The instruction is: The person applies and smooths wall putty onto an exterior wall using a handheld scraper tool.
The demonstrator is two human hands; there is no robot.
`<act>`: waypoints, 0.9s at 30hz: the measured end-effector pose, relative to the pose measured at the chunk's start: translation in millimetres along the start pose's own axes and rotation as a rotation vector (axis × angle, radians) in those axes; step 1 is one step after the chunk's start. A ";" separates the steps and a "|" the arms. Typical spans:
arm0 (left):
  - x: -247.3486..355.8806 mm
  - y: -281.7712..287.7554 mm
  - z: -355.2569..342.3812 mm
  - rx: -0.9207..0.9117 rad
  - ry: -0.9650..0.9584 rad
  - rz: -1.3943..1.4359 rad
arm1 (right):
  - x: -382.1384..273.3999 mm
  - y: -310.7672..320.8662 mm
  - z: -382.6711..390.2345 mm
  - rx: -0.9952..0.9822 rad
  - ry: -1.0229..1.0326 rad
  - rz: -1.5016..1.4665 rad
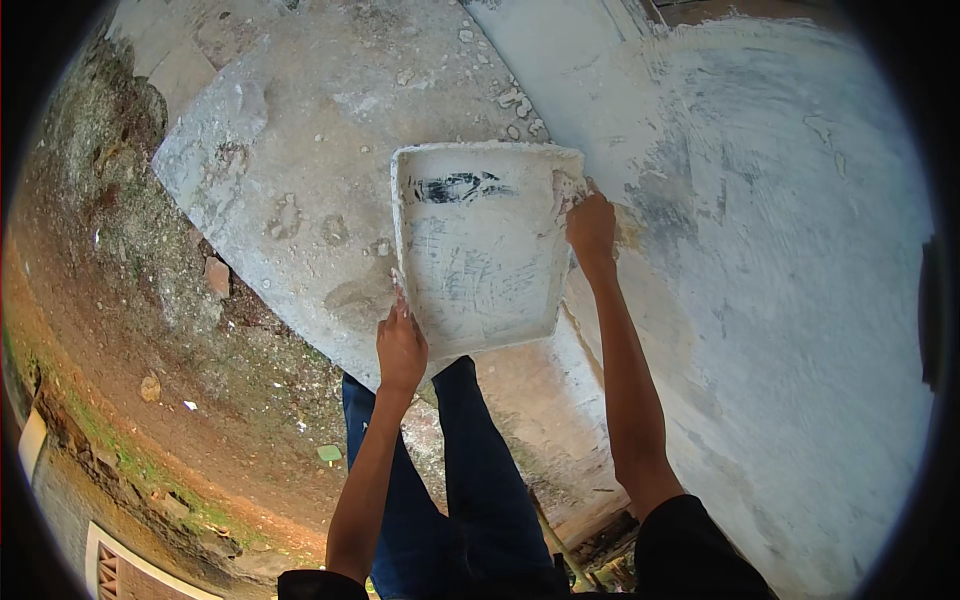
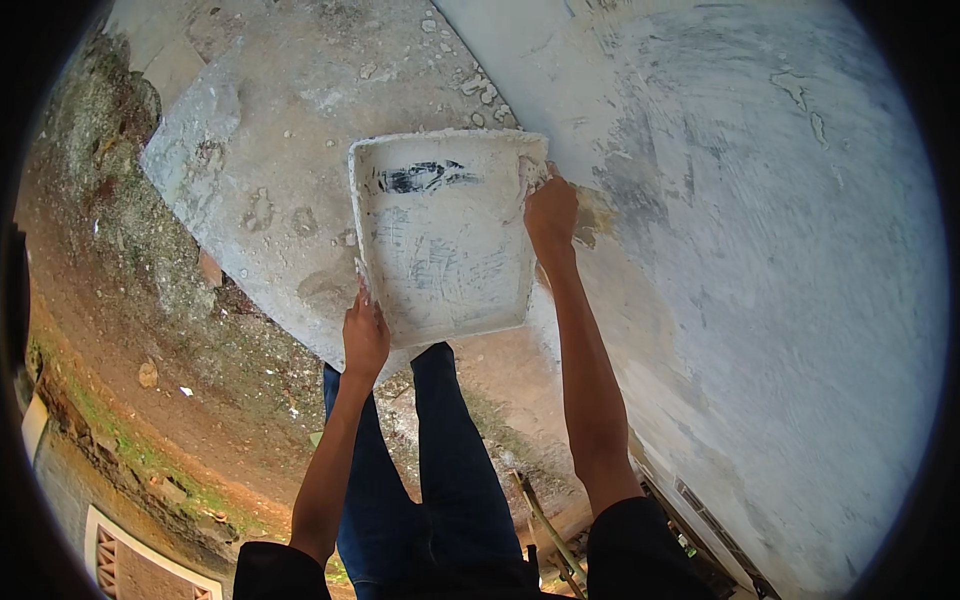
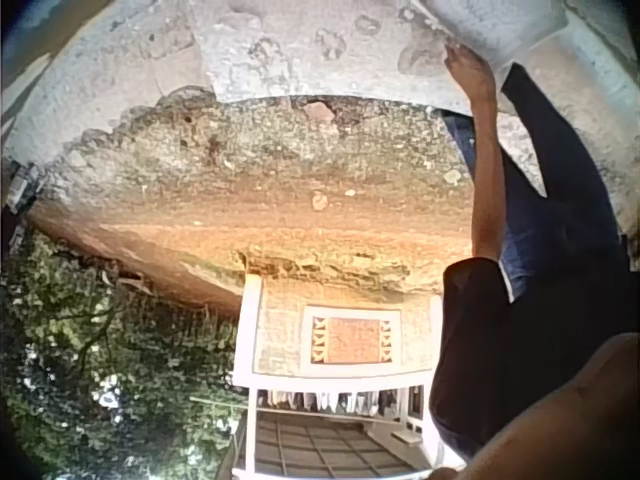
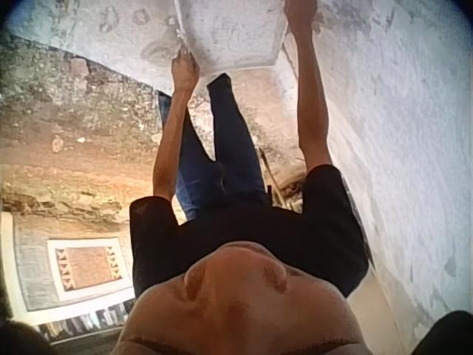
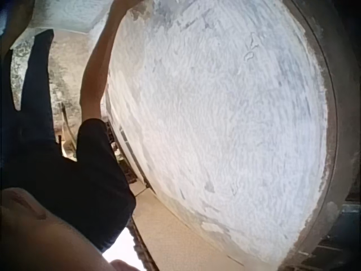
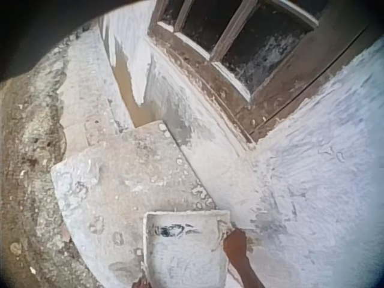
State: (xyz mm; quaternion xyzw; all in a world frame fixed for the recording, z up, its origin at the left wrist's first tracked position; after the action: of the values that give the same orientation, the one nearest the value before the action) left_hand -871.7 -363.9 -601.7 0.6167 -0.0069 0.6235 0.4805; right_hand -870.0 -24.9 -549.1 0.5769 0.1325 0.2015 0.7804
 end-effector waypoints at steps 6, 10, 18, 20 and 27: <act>0.7 -0.5 -1.5 0.009 -0.002 0.012 | -13.2 -2.1 0.1 -0.032 0.086 0.069; -0.4 -0.5 0.0 0.015 -0.017 -0.020 | -35.3 -0.6 1.8 0.004 0.166 0.136; 5.4 3.6 -6.2 0.010 -0.056 -0.016 | 27.9 -28.1 -10.6 0.150 0.211 0.066; 2.8 1.1 -4.7 -0.056 -0.010 0.031 | 28.5 -31.7 -12.3 0.122 0.203 0.008; -6.9 4.2 1.5 -0.047 0.055 0.019 | -25.0 -32.3 31.0 0.008 -0.061 -0.252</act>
State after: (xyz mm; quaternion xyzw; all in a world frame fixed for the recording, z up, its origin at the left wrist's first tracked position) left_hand -874.6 -371.1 -604.2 0.5879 -0.0139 0.6444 0.4888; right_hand -873.2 -71.1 -571.3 0.5645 0.1810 0.0840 0.8009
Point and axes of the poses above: each hand's wrist, its own z-axis away from the middle knuckle, its own y-axis out of the back of the hand, x = y × z, the point moved 4 cm from there along -z, towards the middle knuckle, and after that the axes turned 6 degrees about -y, right-handed, at the moved point
